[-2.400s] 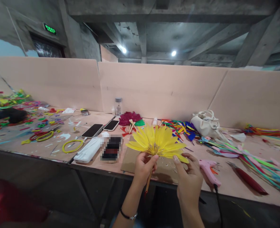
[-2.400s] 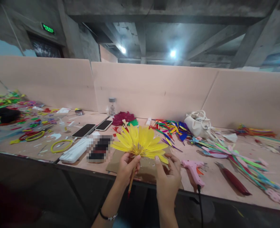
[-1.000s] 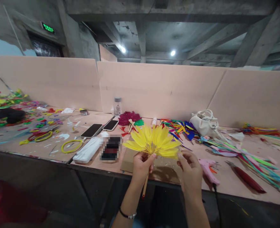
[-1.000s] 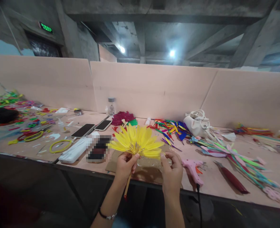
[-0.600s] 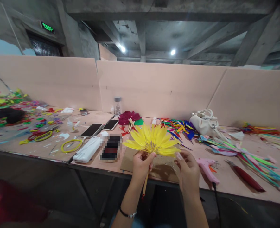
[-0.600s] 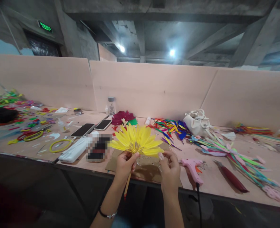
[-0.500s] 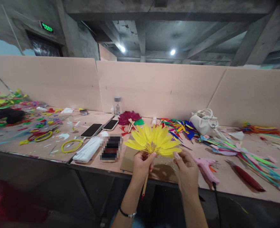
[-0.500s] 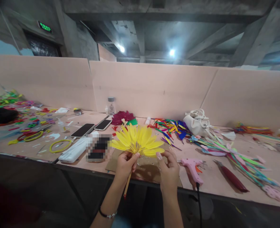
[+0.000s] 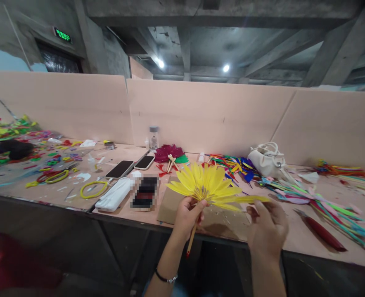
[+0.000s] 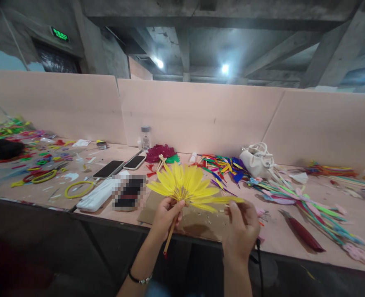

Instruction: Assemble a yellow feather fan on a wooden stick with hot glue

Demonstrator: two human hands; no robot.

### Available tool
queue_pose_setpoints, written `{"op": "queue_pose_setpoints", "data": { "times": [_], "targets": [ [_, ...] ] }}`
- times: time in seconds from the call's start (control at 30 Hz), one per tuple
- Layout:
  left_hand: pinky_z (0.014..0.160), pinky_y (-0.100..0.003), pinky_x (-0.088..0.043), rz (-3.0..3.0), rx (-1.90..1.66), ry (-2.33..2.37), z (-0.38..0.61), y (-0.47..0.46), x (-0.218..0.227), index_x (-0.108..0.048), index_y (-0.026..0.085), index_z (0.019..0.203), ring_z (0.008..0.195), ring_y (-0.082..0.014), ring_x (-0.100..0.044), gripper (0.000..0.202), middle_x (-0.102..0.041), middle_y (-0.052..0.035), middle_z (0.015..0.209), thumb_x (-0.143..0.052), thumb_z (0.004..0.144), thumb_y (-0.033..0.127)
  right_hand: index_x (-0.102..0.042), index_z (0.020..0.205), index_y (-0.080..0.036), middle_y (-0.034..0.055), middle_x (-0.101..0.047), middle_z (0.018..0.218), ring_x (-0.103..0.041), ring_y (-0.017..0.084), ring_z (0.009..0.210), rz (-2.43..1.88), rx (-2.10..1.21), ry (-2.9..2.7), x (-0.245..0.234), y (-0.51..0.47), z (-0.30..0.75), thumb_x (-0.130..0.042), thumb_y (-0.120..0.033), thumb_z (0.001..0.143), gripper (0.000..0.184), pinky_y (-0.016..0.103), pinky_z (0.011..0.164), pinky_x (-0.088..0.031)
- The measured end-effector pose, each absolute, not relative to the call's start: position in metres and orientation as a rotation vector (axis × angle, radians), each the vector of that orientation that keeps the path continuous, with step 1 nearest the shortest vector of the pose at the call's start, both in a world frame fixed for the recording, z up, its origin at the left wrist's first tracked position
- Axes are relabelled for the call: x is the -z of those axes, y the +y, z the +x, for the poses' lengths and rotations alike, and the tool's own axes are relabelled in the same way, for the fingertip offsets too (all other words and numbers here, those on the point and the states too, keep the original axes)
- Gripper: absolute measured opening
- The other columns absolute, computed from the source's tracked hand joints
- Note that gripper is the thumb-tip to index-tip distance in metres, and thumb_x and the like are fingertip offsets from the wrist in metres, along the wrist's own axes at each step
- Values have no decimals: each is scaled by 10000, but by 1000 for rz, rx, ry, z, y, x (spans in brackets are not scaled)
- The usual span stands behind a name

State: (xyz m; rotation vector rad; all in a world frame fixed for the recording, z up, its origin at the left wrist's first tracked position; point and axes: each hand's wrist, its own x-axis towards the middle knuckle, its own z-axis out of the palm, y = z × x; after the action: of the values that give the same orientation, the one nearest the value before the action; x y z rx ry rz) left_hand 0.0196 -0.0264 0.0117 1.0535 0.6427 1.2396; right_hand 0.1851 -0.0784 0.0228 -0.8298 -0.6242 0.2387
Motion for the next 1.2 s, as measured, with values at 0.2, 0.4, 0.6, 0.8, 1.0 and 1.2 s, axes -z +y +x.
{"op": "queue_pose_setpoints", "data": {
  "times": [0.2,0.4,0.6,0.8,1.0,1.2],
  "targets": [
    [358,-155,-387,1077,-1162,598,18,-28,-13,-653,141,862,458,-62,-546,434,-744,-53,844,-830,696,501,-713,1031,-210,51,-697,930,-651,203,790,-990,-71,-1068,-71,-88,193,-781,-317,832,236,299,656,-498],
    [340,-162,-380,1133,-1083,640,16,-30,-15,-680,145,882,388,-59,-484,462,-671,8,649,-818,694,544,-709,970,-218,61,-692,960,-635,247,960,-1038,307,-1608,-103,-70,182,-649,-223,912,83,417,866,-497],
    [342,-157,-381,1153,-1089,641,18,-30,-12,-687,151,865,389,-72,-481,509,-610,34,545,-831,658,593,-705,952,-202,76,-715,930,-610,292,992,-1025,431,-1678,-107,-55,178,-637,-206,906,82,486,900,-477],
    [361,-152,-383,1197,-1085,643,18,-32,-13,-705,134,809,404,-75,-491,512,-580,27,510,-788,703,628,-706,941,-200,73,-701,939,-589,288,990,-1036,444,-1700,-107,-50,174,-620,-184,900,97,463,874,-476],
    [352,-153,-329,1221,-1146,706,22,-30,-4,-724,128,784,382,-72,-481,461,-554,30,477,-758,760,587,-706,923,-188,81,-695,921,-576,299,985,-1054,456,-1730,-103,-49,172,-620,-190,894,91,465,869,-477],
    [368,-174,-324,1290,-1185,722,25,-27,-2,-743,118,706,364,-67,-462,434,-527,30,451,-746,781,546,-701,958,-188,59,-715,915,-574,278,982,-1034,424,-1756,-112,-41,178,-623,-180,872,116,437,897,-470]
  ]
}}
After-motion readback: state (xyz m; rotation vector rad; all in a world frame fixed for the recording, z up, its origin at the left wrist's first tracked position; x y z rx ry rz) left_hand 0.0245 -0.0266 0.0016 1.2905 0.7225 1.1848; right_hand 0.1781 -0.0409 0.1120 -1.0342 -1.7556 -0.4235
